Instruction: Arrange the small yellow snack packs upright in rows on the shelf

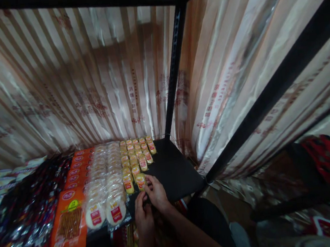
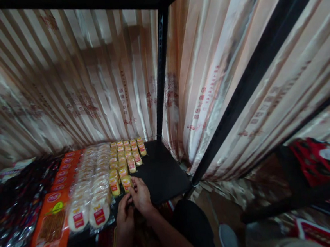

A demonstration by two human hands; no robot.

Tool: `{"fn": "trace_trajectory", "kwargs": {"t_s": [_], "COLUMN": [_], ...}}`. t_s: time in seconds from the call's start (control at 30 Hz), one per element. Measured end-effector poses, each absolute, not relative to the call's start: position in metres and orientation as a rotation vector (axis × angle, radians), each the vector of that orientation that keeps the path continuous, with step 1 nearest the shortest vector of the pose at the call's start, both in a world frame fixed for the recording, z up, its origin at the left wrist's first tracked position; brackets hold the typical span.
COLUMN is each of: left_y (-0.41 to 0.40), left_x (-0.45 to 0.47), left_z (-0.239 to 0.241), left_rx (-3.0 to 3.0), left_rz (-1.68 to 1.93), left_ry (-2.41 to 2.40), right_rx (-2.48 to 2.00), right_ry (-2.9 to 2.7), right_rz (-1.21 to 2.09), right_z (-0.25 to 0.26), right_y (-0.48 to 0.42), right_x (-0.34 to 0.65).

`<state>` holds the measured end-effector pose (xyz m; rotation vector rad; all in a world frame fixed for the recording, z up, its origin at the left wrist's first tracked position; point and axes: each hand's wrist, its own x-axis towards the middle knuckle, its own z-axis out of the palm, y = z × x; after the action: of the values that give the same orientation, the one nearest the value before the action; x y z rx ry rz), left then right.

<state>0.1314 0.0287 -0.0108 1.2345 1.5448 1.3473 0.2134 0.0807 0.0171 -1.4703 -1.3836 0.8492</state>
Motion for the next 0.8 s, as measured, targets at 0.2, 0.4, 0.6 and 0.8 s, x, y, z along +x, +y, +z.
{"fn": "trace_trajectory", "kwargs": {"t_s": [0.2,0.4,0.6,0.8], "left_y": [0.038,0.040,0.043,0.044], "left_x": [0.126,0.120,0.119,0.122], "left_z": [-0.009,0.001,-0.002,-0.006], "left_rx": [1.155,1.166,1.205,1.236], "left_rz": [1.291,1.298,1.300,1.351], "left_ry": [1.528,1.544,1.567,1.544], "right_rx": [-1.420,-1.423,-1.418,-1.451], "right_ry": [-1.391,-1.411,-1.428,-1.473], "right_rz": [0.801,0.752,0.699,0.700], "right_z": [0.010,0.003,-0.006,-0.007], "right_y": [0.089,0.091,0.089,0.090], "right_x": [0.206,0.201,0.198,0.198]}}
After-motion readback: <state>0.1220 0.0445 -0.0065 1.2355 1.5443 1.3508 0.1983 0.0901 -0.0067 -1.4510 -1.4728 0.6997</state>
